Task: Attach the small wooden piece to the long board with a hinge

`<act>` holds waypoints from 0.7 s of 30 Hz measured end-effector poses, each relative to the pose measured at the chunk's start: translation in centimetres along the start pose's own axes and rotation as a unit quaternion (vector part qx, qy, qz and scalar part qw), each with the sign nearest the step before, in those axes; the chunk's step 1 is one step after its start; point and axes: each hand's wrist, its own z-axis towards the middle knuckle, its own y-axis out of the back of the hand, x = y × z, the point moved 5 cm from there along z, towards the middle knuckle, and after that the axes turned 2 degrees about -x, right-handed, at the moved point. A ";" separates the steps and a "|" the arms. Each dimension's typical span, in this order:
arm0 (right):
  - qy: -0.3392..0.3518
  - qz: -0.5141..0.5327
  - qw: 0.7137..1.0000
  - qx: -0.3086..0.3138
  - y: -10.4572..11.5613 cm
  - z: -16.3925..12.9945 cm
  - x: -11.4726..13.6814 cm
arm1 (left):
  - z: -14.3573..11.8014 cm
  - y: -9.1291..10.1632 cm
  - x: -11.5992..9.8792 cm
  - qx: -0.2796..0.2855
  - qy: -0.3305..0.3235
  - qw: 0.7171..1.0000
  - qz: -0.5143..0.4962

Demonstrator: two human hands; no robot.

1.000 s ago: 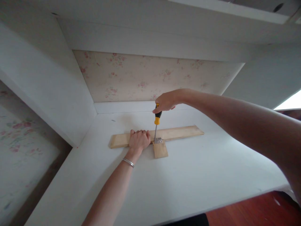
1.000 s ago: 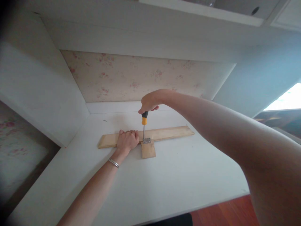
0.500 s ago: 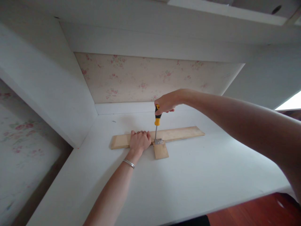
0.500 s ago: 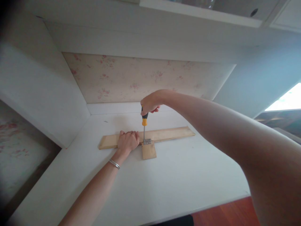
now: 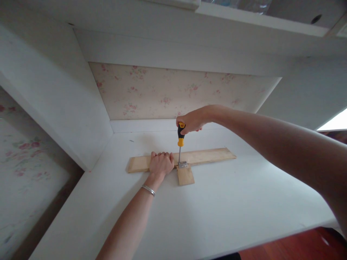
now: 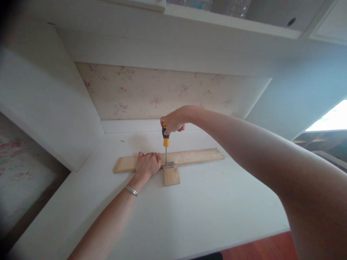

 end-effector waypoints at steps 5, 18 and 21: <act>-0.045 -0.028 0.999 0.009 0.0 0.0 -0.6 | -0.1 0.0 0.1 -0.010 -0.005 1.000 0.005; -0.027 -0.030 0.999 0.014 -0.2 0.3 0.2 | 0.0 -0.1 0.2 -0.016 -0.007 1.000 0.005; -0.054 -0.043 0.998 0.014 -0.2 0.3 0.1 | -0.1 -0.1 0.2 -0.017 -0.008 1.000 0.007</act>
